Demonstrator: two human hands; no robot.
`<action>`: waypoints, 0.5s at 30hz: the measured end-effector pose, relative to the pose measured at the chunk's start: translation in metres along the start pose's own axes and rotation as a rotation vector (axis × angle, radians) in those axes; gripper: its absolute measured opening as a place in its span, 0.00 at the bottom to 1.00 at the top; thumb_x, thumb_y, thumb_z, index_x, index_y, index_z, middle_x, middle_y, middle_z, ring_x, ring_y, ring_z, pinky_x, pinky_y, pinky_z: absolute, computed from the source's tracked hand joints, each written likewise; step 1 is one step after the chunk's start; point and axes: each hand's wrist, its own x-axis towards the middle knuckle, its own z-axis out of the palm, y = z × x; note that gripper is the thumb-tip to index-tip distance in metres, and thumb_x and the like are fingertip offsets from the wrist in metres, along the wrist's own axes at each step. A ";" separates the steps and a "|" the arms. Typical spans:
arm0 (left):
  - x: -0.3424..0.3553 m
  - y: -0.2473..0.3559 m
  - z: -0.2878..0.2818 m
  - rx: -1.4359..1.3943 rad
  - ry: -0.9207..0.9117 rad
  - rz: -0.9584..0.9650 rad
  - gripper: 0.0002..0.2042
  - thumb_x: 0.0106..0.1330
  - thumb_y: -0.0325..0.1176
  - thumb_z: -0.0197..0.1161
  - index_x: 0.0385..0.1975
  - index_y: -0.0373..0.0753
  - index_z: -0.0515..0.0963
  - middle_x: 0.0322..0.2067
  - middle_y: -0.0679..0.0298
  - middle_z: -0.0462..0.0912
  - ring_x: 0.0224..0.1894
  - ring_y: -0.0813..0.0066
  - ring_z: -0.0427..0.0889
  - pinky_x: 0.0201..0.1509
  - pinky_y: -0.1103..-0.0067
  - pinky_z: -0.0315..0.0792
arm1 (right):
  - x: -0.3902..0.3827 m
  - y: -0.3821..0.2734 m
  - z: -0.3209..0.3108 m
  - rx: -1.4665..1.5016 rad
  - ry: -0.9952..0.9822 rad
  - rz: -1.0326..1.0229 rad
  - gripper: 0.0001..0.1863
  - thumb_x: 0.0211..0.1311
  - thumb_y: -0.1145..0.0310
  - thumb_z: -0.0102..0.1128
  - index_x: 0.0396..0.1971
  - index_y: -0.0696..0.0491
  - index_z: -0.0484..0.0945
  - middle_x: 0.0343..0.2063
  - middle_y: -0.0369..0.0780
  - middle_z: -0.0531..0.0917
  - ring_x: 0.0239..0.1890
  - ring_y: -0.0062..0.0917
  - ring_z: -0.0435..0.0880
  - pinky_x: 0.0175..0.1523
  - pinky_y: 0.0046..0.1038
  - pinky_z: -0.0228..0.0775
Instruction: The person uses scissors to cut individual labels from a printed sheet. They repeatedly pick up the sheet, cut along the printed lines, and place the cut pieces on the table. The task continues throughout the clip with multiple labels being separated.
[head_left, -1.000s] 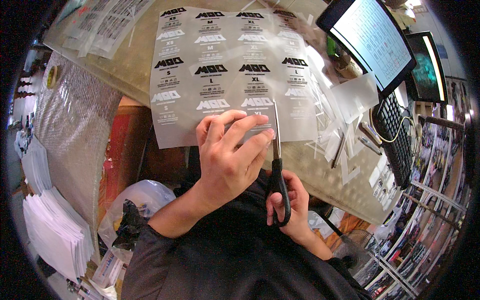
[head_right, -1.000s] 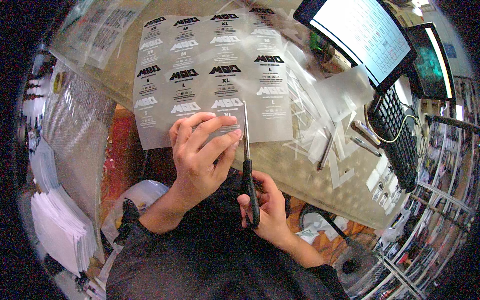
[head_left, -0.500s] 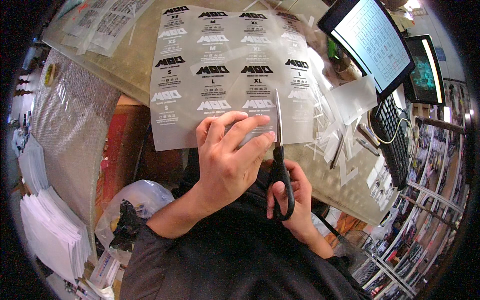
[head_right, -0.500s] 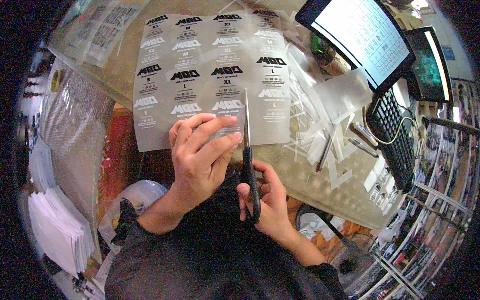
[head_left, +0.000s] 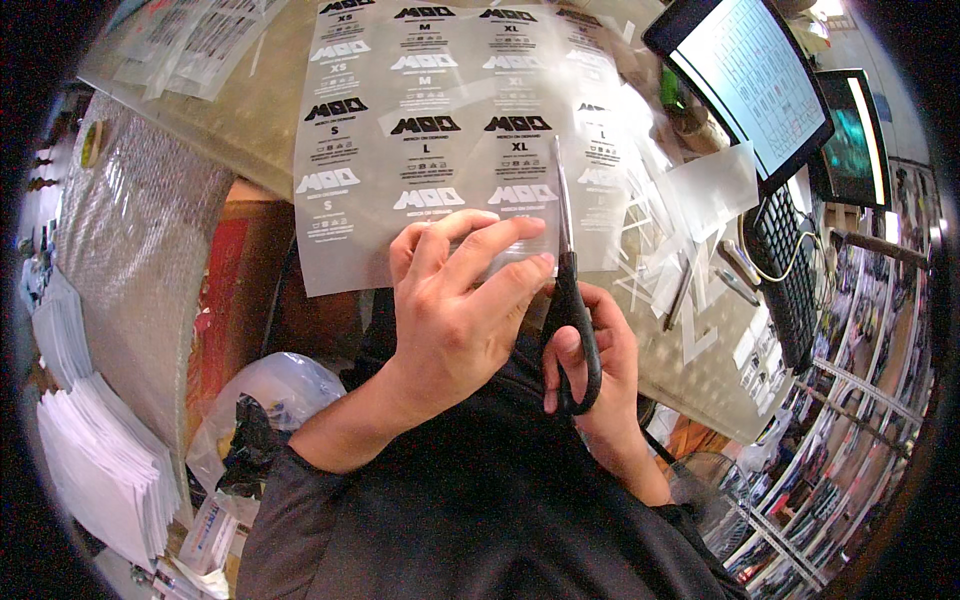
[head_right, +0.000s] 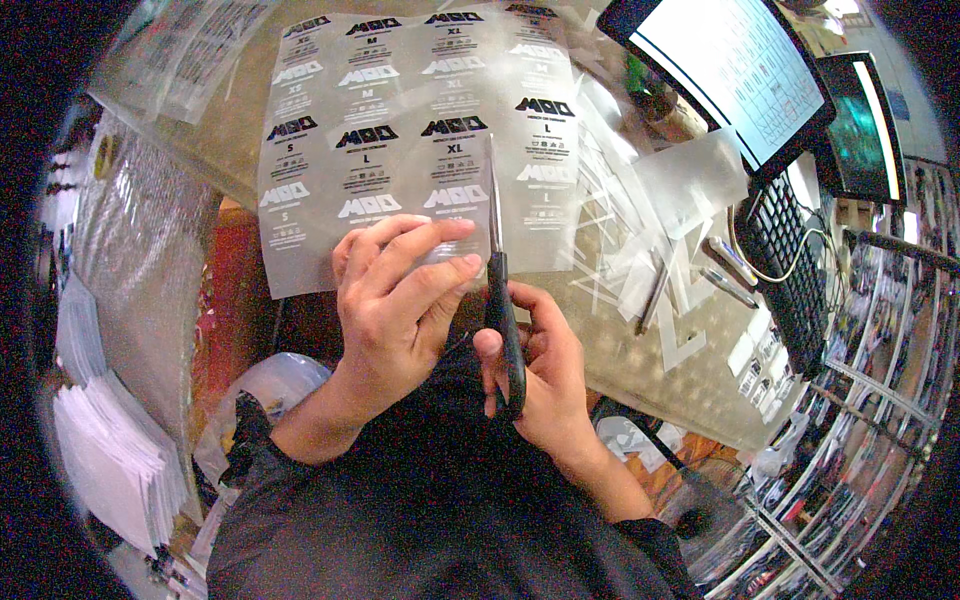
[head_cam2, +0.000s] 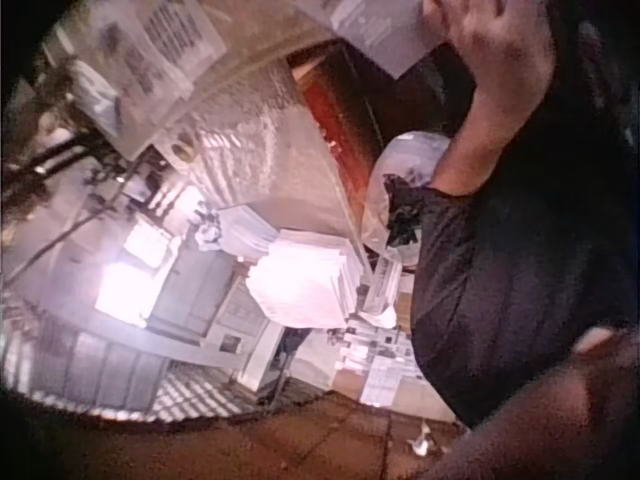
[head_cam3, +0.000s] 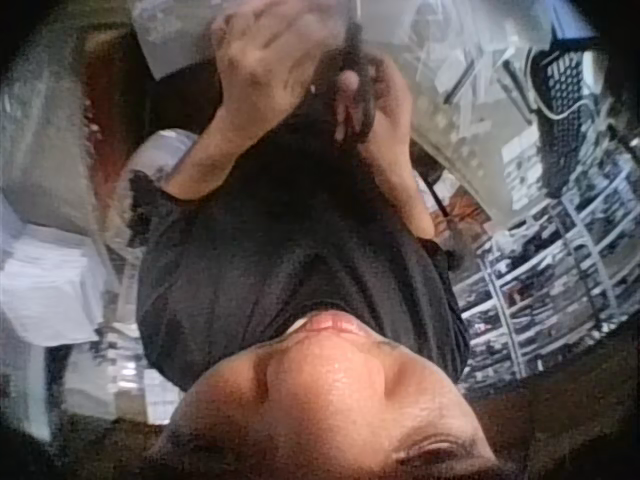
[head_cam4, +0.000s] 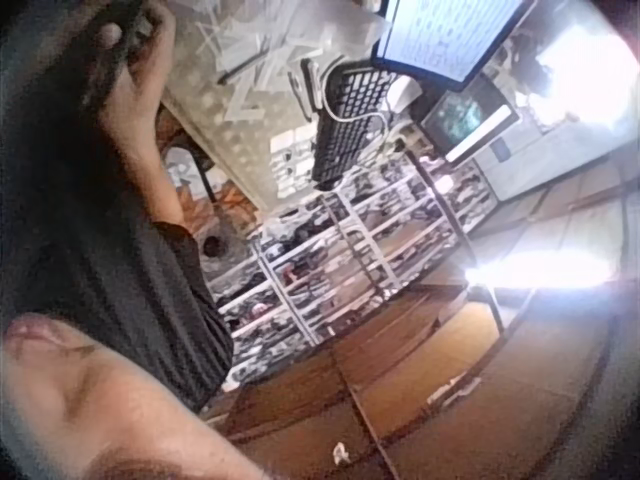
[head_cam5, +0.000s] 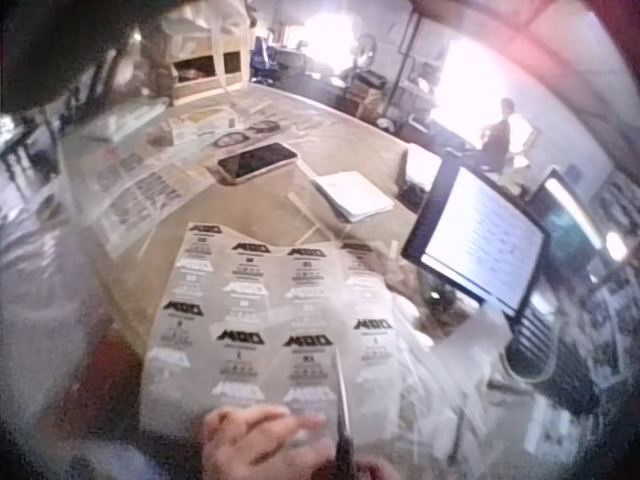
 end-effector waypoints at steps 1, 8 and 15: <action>-0.001 -0.001 0.001 -0.007 0.015 0.002 0.07 0.51 0.31 0.64 0.30 0.45 0.80 0.41 0.68 0.80 0.44 0.67 0.74 0.50 0.71 0.60 | 0.001 -0.001 0.000 0.008 -0.004 -0.006 0.26 0.59 0.62 0.59 0.52 0.58 0.61 0.15 0.33 0.72 0.12 0.15 0.70 0.14 0.17 0.62; -0.003 -0.005 0.004 -0.031 0.055 0.007 0.09 0.45 0.28 0.64 0.29 0.46 0.80 0.41 0.71 0.79 0.44 0.70 0.73 0.50 0.71 0.59 | 0.008 -0.011 0.009 -0.082 0.052 -0.042 0.31 0.58 0.49 0.57 0.48 0.61 0.63 0.11 0.32 0.70 0.08 0.14 0.67 0.12 0.15 0.59; -0.003 -0.005 0.001 -0.073 0.039 -0.016 0.11 0.44 0.28 0.64 0.30 0.45 0.80 0.42 0.71 0.79 0.44 0.69 0.74 0.50 0.71 0.59 | 0.017 -0.014 0.013 -0.109 0.079 -0.085 0.28 0.60 0.51 0.55 0.47 0.61 0.64 0.10 0.32 0.69 0.08 0.13 0.66 0.12 0.15 0.58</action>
